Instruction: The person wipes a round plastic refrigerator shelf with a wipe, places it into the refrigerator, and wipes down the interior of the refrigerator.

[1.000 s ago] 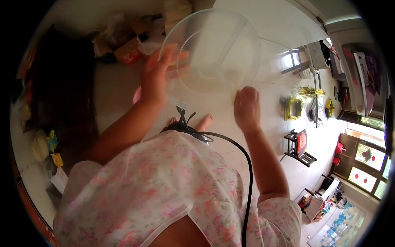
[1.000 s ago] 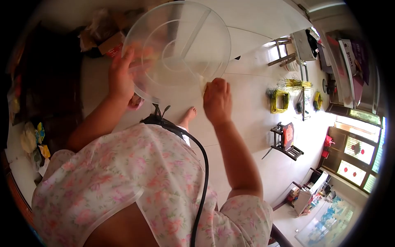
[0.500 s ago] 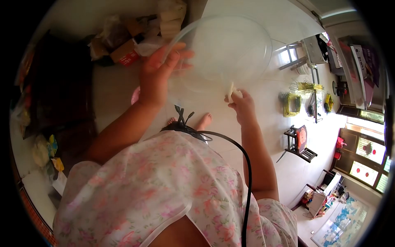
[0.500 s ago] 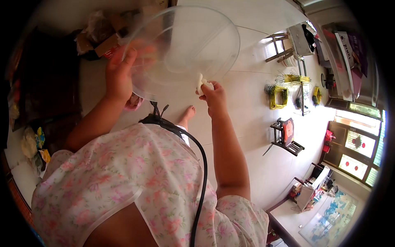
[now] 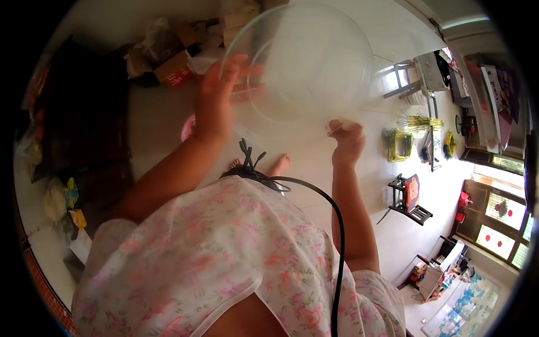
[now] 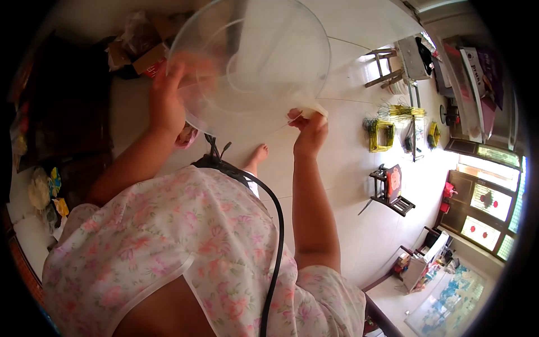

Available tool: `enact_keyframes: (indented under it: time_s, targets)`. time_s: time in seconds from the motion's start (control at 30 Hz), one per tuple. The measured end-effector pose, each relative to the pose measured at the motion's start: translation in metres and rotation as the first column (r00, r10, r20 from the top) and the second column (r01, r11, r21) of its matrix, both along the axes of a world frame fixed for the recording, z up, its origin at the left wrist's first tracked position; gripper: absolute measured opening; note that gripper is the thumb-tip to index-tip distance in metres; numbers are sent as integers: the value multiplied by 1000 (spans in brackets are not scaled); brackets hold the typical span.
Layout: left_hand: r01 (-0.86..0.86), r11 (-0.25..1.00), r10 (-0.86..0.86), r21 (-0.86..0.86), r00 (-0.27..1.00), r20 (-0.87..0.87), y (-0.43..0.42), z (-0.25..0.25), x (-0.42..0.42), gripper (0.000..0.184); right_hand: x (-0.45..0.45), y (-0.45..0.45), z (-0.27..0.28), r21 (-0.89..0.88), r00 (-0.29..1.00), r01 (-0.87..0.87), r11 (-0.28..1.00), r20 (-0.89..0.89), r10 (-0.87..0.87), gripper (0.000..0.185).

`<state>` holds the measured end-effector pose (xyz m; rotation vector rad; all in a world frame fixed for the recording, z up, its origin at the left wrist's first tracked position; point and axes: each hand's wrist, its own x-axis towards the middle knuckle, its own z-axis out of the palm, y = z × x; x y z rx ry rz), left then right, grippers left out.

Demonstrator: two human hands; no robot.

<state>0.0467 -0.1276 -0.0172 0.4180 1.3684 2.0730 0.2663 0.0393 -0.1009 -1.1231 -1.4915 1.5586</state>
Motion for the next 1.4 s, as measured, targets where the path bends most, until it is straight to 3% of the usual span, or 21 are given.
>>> enact_keyframes:
  time_s: [0.07,0.1,0.13,0.2,0.27,0.33,0.5,0.57,0.7,0.77,0.87,1.03,1.1,1.13,1.23,1.27,1.33,1.4]
  targets:
    - [-30,1000,30,-7,999,31,1,-2,-6,43,3,-9,1,-144,968,111,983,-210,-140,44]
    - [-55,998,56,-17,996,63,2,-3,-7,43,6,-17,0,-171,978,-1,985,-206,-35,51]
    - [-55,998,56,-16,996,64,2,-3,-7,43,3,-30,6,-257,950,-54,965,-312,-30,44]
    - [-73,997,75,-28,994,84,1,-3,-4,41,-12,-51,15,-197,993,-30,980,-115,7,39]
    - [-53,998,57,-40,993,105,2,-8,1,40,-21,-48,9,-233,999,-12,972,-46,1,33]
    - [-35,998,41,-50,992,121,3,-11,6,40,-27,-41,2,-246,991,48,968,129,-17,28]
    - [-28,999,35,-43,988,154,4,-11,14,41,-26,-31,-6,-279,999,52,959,26,-46,26]
    - [-9,999,13,-36,992,129,5,-10,17,40,-27,-32,-7,-420,986,122,899,-51,-158,30]
    - [-6,1000,8,-25,995,99,5,-11,14,37,-25,-32,-8,-549,1000,12,836,-18,-26,46]
    - [-17,999,21,-32,991,131,1,-16,8,37,-13,-39,-7,-393,988,7,920,-139,-67,64]
    - [-54,997,62,-51,983,170,-2,-22,2,36,4,-41,10,-241,988,131,962,-45,-146,70]
    - [-105,992,116,-66,976,182,1,-21,-5,43,11,-48,20,-48,988,28,998,153,-20,43]
    - [-105,991,119,-82,974,194,2,-19,-5,42,14,-44,14,-207,971,-144,968,-218,98,22]
    - [-102,991,116,-81,974,192,3,-19,-5,42,10,-47,17,-206,971,-142,968,-219,96,22]
    - [-93,992,109,-87,972,210,4,-21,-2,41,-9,-58,22,85,982,-59,995,186,42,16]
    - [-82,994,97,-78,971,217,4,-22,-1,41,-10,-53,15,84,982,-55,995,186,38,16]
    - [-67,995,81,-69,971,225,5,-24,3,40,-13,-41,-10,264,914,46,963,379,-148,26]
    - [-38,999,39,-8,989,140,7,-24,10,41,-20,-31,-25,204,899,136,970,385,-207,32]
